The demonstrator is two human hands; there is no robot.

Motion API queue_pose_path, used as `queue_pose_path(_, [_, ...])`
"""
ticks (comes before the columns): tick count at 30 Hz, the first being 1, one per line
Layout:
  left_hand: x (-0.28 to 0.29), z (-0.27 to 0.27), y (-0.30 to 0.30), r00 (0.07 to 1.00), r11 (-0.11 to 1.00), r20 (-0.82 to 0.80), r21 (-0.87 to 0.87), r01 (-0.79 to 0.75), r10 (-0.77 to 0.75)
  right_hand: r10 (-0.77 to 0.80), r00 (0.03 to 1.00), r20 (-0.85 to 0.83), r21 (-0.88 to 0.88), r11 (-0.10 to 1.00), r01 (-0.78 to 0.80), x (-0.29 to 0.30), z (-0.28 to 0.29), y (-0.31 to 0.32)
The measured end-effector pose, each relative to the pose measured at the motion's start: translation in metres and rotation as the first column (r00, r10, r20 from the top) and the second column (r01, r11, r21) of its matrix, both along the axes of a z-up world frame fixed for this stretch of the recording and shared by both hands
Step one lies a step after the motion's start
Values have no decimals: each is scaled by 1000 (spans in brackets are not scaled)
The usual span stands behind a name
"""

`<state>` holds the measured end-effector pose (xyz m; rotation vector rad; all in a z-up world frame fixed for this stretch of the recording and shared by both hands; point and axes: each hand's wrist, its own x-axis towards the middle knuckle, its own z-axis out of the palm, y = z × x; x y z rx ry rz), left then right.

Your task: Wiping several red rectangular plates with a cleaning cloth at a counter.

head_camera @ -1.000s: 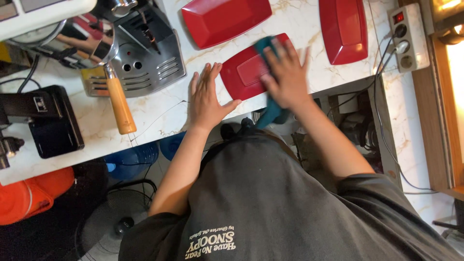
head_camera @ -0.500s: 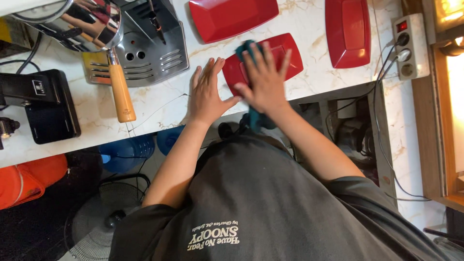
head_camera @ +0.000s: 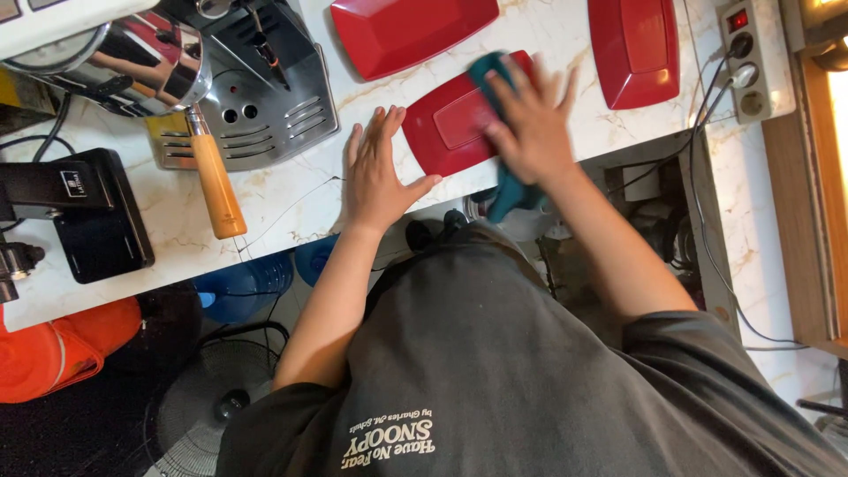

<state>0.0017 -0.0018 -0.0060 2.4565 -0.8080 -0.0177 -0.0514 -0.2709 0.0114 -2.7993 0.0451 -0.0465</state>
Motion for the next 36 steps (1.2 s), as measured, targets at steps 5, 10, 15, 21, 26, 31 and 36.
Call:
queue_pose_path(5, [-1, 0, 0, 1000, 1000, 8, -4, 11, -11, -75, 996, -39, -14, 997, 75, 2, -4, -33])
queue_pose_path(10, [0, 1, 1, 1000, 1000, -2, -19, 14, -14, -41, 998, 45, -85, 995, 44, 6, -14, 1])
queue_pose_path(15, [1, -8, 3, 1000, 998, 8, -65, 2, -1, 148, 980, 135, -215, 970, -117, -1, -22, 80])
queue_pose_path(21, [-1, 4, 0, 1000, 998, -6, -69, -5, 4, 261, 951, 167, -234, 947, -219, -15, -14, 89])
queue_pose_path(26, [0, 6, 1, 1000, 998, 4, -58, 16, -15, 141, 977, 160, -98, 987, -126, -7, -18, 13])
queue_pose_path(31, [1, 5, -2, 1000, 1000, 19, -14, 19, -19, -47, 999, -6, 17, 999, 47, -3, -8, -34])
queue_pose_path(36, [0, 7, -1, 1000, 999, 13, -36, 26, -25, -112, 993, -23, -26, 993, 111, 1, -7, -11])
